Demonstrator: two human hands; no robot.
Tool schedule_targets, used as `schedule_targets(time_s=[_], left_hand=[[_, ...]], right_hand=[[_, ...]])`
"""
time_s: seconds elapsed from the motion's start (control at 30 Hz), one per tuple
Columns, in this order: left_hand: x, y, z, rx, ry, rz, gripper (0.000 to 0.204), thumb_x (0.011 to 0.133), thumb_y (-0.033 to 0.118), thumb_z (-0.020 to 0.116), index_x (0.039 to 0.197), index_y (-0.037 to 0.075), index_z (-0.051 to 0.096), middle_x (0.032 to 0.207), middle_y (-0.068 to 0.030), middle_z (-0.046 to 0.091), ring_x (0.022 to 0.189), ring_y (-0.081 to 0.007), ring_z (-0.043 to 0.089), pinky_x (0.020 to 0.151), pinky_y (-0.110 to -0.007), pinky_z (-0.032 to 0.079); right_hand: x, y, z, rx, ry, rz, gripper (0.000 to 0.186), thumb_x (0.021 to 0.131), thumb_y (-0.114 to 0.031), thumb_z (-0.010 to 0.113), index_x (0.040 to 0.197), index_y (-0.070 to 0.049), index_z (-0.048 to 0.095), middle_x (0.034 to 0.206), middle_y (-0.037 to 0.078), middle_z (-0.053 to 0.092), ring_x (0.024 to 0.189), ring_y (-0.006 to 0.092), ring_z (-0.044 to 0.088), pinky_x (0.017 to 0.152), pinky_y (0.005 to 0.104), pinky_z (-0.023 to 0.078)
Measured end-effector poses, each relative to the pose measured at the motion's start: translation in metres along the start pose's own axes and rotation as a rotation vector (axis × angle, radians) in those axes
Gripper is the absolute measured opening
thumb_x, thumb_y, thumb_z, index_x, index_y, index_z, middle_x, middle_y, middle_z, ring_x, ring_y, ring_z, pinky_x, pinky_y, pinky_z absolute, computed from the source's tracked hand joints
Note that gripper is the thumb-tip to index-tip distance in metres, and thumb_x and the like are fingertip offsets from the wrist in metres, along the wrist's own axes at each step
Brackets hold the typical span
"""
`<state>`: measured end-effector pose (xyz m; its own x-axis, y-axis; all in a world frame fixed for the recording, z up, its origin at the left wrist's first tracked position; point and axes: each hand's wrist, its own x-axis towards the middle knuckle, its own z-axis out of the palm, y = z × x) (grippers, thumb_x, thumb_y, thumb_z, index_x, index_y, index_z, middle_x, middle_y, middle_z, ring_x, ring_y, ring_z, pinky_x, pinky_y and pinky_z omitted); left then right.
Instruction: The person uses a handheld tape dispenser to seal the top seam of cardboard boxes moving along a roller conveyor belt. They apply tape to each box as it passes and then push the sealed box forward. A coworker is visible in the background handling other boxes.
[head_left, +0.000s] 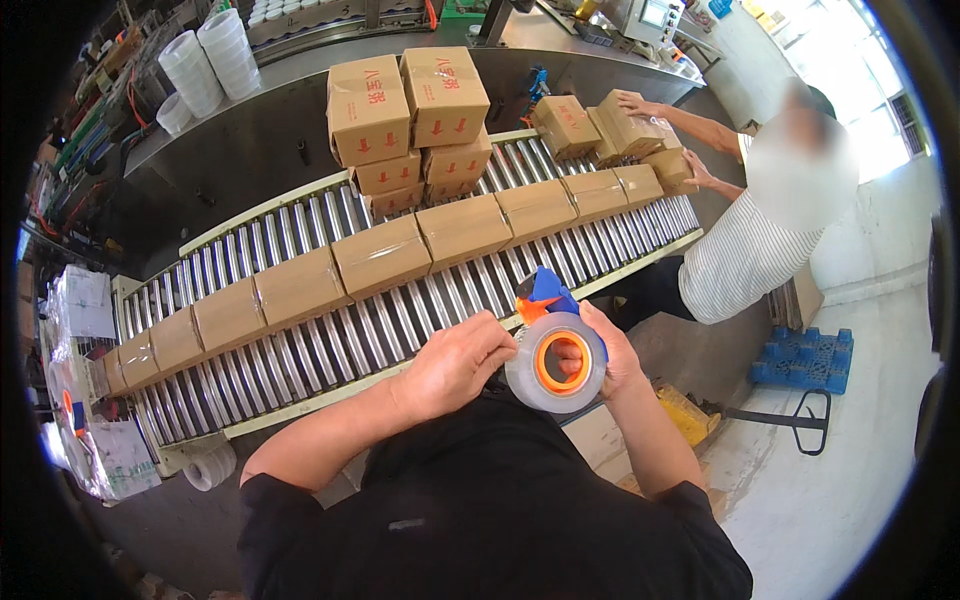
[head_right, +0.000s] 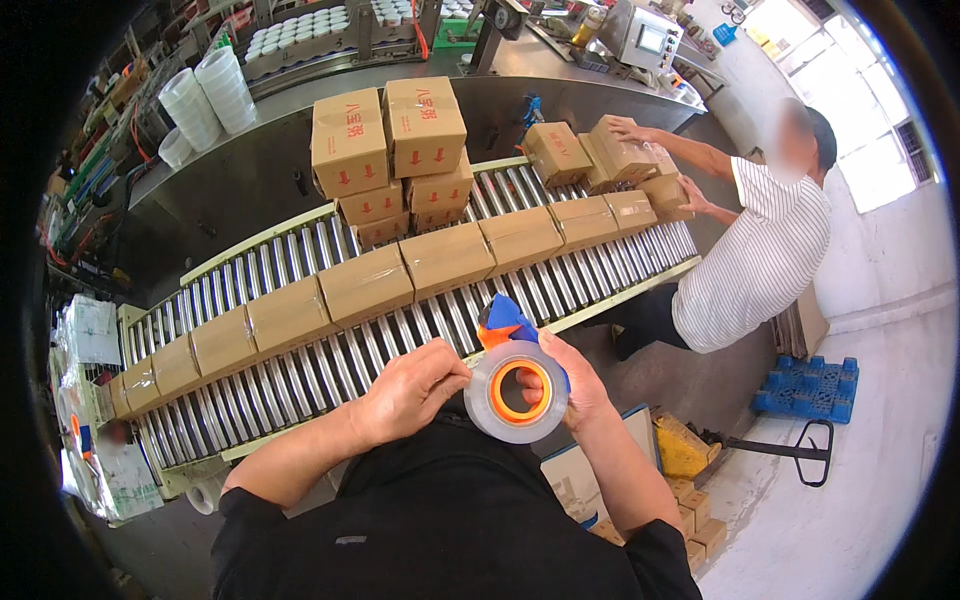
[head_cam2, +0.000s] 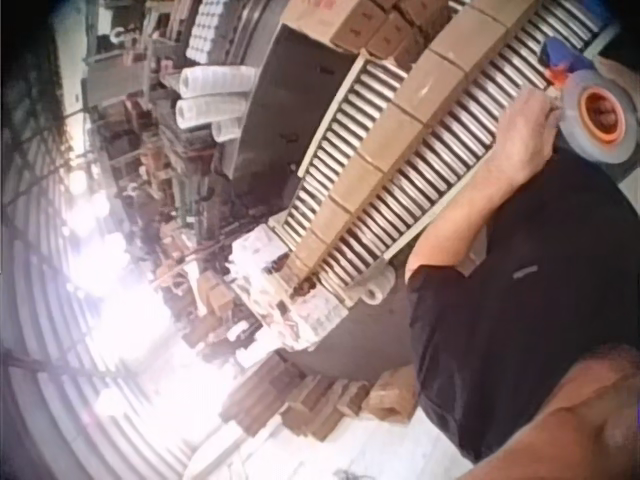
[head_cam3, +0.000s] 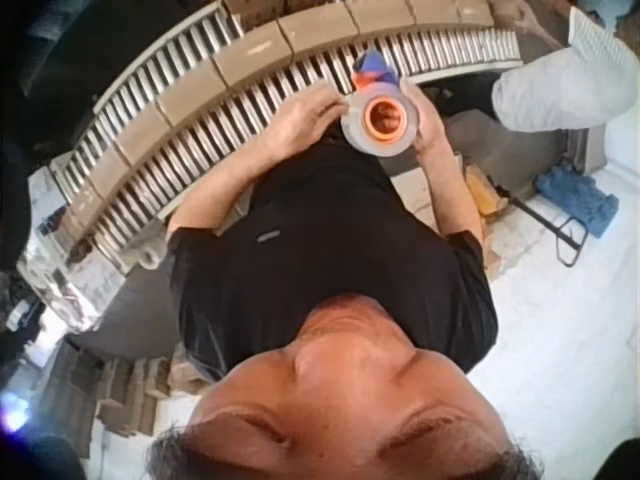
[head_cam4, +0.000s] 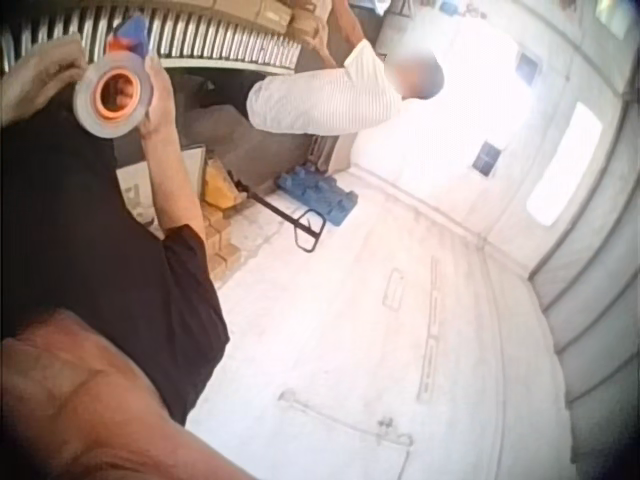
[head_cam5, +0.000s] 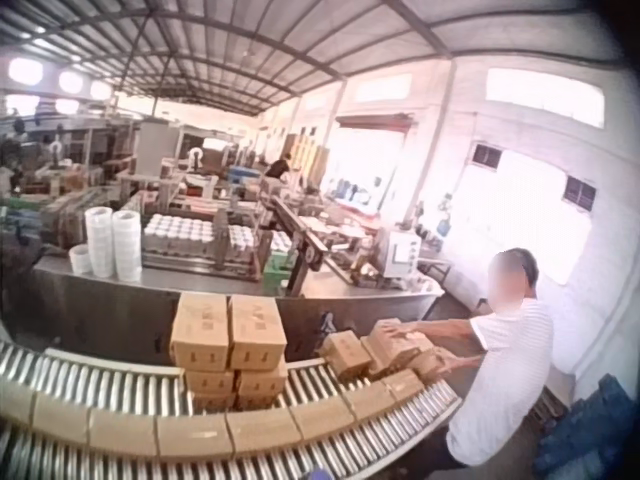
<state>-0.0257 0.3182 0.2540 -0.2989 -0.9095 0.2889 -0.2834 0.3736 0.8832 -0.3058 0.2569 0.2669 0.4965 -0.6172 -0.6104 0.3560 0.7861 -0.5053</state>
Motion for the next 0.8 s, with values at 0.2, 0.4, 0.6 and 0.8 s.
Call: schedule_targets(time_s=[0.2,0.4,0.6,0.8], left_hand=[[-0.005,0.003,0.005,0.093,0.002,0.057,0.013,0.097,0.008,0.075,0.105,0.006,0.064,0.100,-0.0147,0.061,0.085,-0.0392,0.069,0.068,-0.049,0.059],[-0.006,0.000,0.004,0.089,0.059,0.099,0.014,0.094,0.005,0.075,0.101,0.006,0.063,0.097,-0.0142,0.060,0.080,-0.0392,0.067,0.064,-0.048,0.057],[-0.004,-0.003,0.008,0.101,0.121,0.060,0.013,0.092,0.003,0.076,0.097,0.005,0.064,0.096,-0.0137,0.061,0.080,-0.0382,0.068,0.065,-0.047,0.057],[0.004,-0.012,0.013,-0.020,0.161,-0.044,0.013,0.090,0.002,0.077,0.096,0.004,0.066,0.095,-0.0130,0.063,0.084,-0.0357,0.069,0.073,-0.044,0.057]], right_hand=[[0.003,0.008,-0.001,0.086,-0.030,0.040,0.046,0.119,-0.041,0.052,0.132,0.002,0.061,0.085,0.007,0.070,0.065,0.0122,0.065,0.057,0.0246,0.055],[0.005,0.009,0.007,0.015,0.075,0.022,0.057,0.116,-0.050,0.054,0.124,0.005,0.064,0.079,0.009,0.064,0.062,0.0140,0.059,0.057,0.0264,0.052],[0.008,0.013,0.000,0.031,0.016,-0.028,0.056,0.116,-0.049,0.054,0.127,0.005,0.063,0.078,0.007,0.061,0.063,0.0146,0.056,0.057,0.0277,0.050],[0.012,0.012,-0.001,0.047,-0.030,-0.095,0.052,0.117,-0.046,0.053,0.130,0.004,0.062,0.081,0.009,0.062,0.068,0.0151,0.060,0.059,0.0274,0.051]])
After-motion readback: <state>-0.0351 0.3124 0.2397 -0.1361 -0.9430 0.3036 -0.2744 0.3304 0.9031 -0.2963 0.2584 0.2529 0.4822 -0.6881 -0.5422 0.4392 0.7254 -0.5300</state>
